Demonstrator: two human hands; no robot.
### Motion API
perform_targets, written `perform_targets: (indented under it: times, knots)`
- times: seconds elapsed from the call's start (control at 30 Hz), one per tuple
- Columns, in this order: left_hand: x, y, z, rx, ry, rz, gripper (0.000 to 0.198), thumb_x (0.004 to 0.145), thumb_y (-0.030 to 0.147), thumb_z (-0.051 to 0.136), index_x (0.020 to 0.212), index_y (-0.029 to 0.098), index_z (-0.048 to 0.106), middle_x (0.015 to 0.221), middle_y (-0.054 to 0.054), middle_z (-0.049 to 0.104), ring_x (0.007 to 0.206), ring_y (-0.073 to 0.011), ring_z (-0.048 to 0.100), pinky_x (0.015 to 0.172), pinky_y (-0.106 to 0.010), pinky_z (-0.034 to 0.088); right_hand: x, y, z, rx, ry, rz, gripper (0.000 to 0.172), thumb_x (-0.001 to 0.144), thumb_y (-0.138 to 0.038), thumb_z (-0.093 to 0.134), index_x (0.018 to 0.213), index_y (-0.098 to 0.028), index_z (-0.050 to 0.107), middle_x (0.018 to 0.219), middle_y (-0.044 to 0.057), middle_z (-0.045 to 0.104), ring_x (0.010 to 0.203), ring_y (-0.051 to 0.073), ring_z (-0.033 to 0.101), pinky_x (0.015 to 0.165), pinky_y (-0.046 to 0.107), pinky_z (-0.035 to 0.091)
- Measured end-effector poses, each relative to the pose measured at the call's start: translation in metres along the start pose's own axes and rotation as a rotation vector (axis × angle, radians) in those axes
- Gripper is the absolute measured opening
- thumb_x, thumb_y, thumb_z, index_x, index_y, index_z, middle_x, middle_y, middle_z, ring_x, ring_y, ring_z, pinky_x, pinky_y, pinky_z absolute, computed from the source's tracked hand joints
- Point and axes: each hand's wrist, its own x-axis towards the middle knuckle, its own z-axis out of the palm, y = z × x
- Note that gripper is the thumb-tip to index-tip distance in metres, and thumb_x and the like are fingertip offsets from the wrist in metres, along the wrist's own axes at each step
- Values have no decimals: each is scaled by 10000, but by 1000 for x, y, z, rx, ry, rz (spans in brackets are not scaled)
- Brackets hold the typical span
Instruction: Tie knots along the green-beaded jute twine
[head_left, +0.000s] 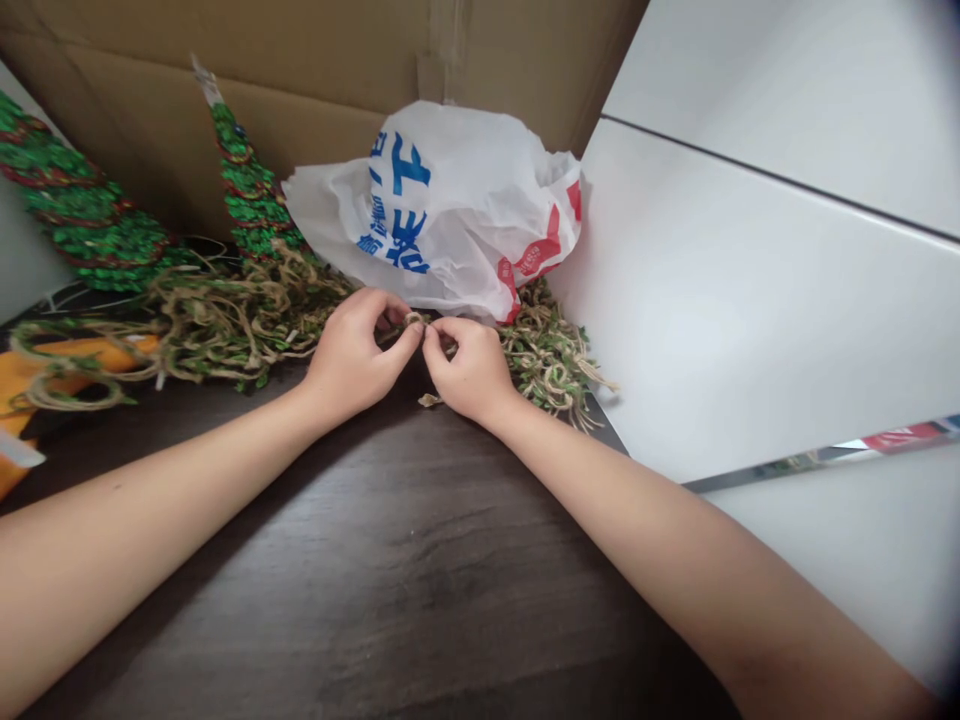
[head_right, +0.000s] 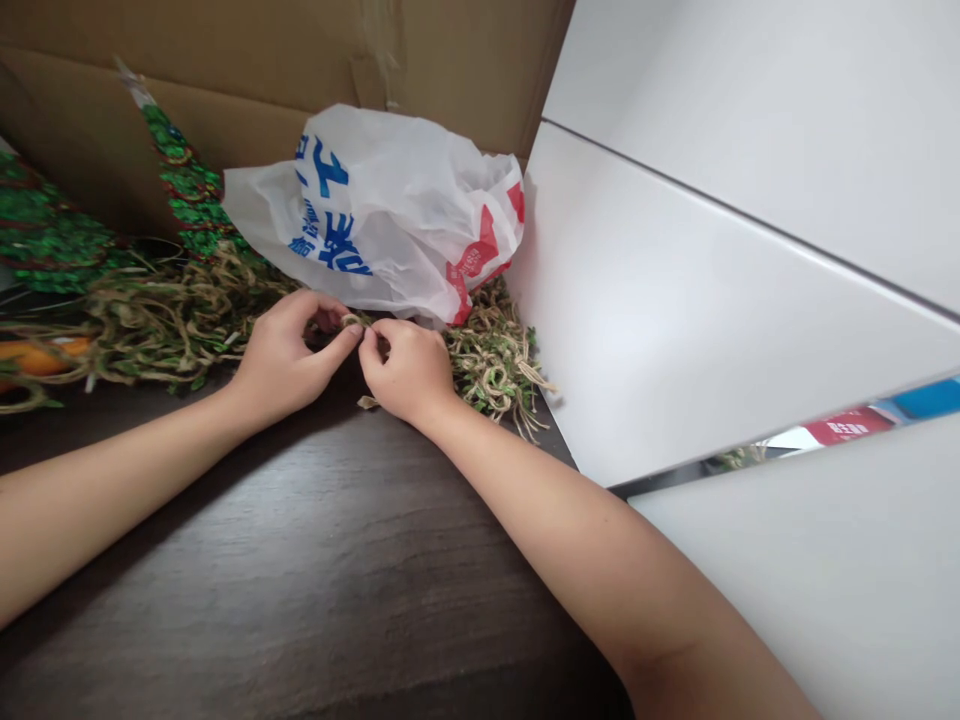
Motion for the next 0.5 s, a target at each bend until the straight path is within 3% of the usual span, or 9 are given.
perform_targets:
  times: [0.23, 0.37, 0.5]
  knots:
    - [-1, 2, -3, -81, 1, 116, 135, 922, 317, 587, 812, 238, 592, 865, -62, 690, 867, -258, 633, 858, -437, 517, 1, -3, -1, -54, 53, 95, 250, 1020, -262, 592, 835, -198, 747, 847, 66, 795, 779, 211, 727, 773, 335, 497]
    - [0, -1, -5, -141, -108, 185, 131, 863, 271, 536, 737, 234, 535, 906, -73, 686, 934, -275, 619, 948, -490, 478, 0, -4, -1, -84, 46, 80, 241, 1018, -267, 598, 856, -204, 765, 865, 70, 809, 781, 221, 734, 765, 347, 493]
    - [0, -3, -1, -13, -157, 61, 261, 877, 333, 574, 662, 227, 475, 909, -95, 687, 986, -317, 592, 982, -551, 452, -1, -3, -1, -102, 44, 30, 251, 1020, -272, 590, 850, -205, 763, 869, 70, 818, 781, 222, 722, 762, 356, 482]
